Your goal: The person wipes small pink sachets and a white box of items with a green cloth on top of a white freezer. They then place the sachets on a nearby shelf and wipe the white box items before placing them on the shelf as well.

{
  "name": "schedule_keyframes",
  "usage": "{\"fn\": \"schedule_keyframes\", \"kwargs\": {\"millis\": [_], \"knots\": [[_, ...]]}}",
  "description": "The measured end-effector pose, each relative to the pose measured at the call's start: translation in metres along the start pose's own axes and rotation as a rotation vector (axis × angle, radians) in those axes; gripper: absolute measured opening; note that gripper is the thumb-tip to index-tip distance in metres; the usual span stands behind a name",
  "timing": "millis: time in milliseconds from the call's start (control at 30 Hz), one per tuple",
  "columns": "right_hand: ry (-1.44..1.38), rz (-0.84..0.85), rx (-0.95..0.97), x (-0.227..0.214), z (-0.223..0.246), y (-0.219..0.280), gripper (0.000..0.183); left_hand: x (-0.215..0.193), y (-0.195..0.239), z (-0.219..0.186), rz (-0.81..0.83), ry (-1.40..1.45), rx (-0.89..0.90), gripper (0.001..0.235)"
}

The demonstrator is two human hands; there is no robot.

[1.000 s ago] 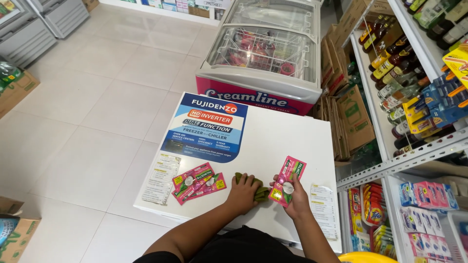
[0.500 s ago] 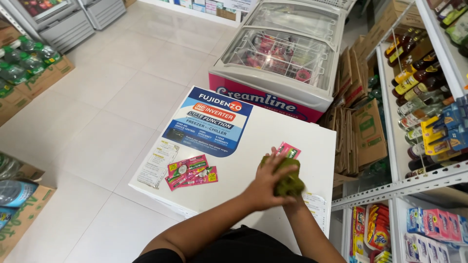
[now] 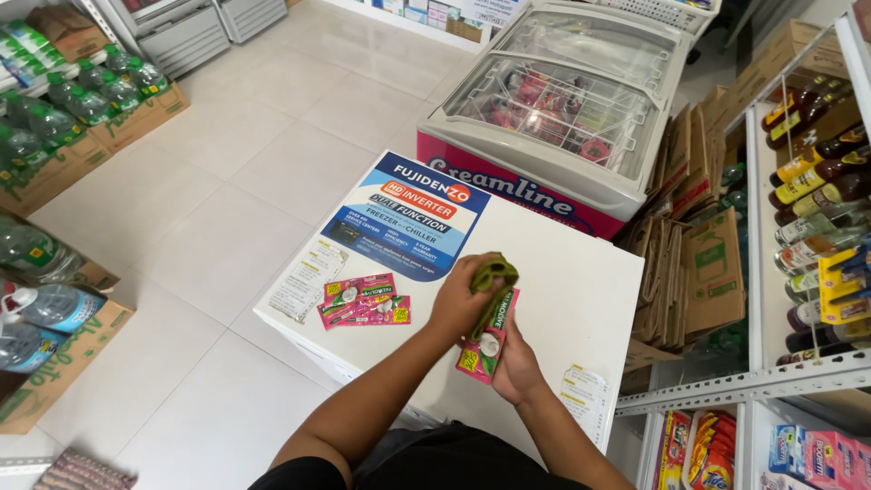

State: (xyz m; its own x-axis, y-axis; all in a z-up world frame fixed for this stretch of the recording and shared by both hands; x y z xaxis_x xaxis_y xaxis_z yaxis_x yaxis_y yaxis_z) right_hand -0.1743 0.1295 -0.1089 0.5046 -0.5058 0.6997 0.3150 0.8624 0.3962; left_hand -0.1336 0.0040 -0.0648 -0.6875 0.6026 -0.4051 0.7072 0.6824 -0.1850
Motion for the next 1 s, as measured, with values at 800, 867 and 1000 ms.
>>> {"fn": "schedule_keyframes", "kwargs": {"millis": [800,867,1000], "knots": [[0.028,0.142,-0.083,0.011,0.009,0.017,0.041,0.009,0.067,-0.039,-0.319,-0.314,0.594,0.048],[0.024,0.154,-0.081,0.015,0.01,0.018,0.041,-0.001,0.065,-0.038,-0.366,-0.327,0.635,0.049],[0.014,0.184,-0.069,0.028,0.01,0.017,0.041,-0.027,0.053,-0.011,-0.323,-0.112,0.556,0.05]]}}
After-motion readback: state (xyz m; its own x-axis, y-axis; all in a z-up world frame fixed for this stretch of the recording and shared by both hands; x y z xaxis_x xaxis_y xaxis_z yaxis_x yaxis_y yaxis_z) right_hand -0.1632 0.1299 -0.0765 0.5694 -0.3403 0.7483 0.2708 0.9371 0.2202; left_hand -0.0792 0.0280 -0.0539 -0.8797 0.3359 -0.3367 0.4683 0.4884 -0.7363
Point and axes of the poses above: each hand's wrist, its own y-axis away from the middle knuckle, its own x-axis out of the palm, z = x × y, the point moved 5 cm from there along -y, towards the middle knuckle, and after that the axes turned 4 degrees about z, right-handed, at the moved point
